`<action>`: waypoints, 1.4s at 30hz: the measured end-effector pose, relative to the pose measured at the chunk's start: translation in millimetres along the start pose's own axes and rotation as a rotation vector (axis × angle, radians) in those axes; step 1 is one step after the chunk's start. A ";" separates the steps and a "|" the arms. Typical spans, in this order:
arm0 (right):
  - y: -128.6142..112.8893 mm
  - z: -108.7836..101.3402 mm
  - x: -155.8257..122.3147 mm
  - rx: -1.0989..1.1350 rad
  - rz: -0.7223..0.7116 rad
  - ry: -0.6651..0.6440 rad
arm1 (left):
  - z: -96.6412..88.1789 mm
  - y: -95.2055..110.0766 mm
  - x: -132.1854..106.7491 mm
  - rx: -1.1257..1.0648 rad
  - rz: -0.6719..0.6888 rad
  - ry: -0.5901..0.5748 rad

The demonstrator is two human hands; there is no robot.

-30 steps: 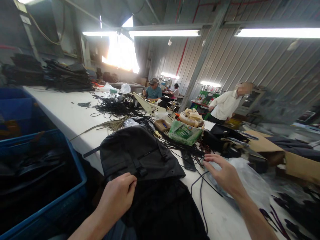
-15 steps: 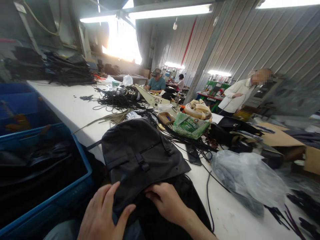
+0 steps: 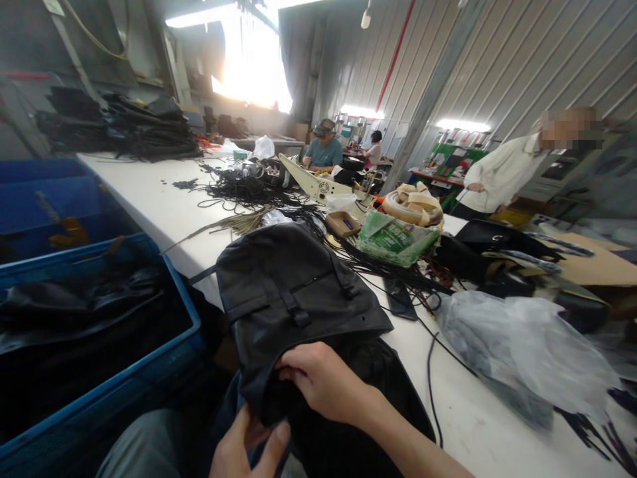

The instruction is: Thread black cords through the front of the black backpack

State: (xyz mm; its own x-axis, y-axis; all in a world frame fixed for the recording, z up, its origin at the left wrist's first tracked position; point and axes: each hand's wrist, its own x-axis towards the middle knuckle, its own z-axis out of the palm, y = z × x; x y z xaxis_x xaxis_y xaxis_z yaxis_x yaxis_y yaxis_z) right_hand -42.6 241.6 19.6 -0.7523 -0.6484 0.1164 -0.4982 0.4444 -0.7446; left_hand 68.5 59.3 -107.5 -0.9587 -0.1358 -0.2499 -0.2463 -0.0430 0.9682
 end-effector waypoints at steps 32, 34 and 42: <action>-6.0 14.4 15.9 -0.451 -0.074 -0.108 | -33.2 23.6 16.2 0.103 -0.171 0.092; -3.6 18.1 15.3 -0.476 -0.044 -0.098 | -33.4 27.2 17.0 0.130 -0.167 0.154; -9.3 25.8 12.3 -0.520 0.023 -0.030 | -32.5 35.2 14.4 0.213 -0.090 0.191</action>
State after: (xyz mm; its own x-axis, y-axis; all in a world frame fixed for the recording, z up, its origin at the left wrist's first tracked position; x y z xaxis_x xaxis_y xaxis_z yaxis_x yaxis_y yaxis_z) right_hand -36.1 213.5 11.0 -0.7569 -0.6487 0.0792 -0.6355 0.7023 -0.3209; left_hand 50.6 23.6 -77.3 -0.8927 -0.3252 -0.3119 -0.3723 0.1424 0.9171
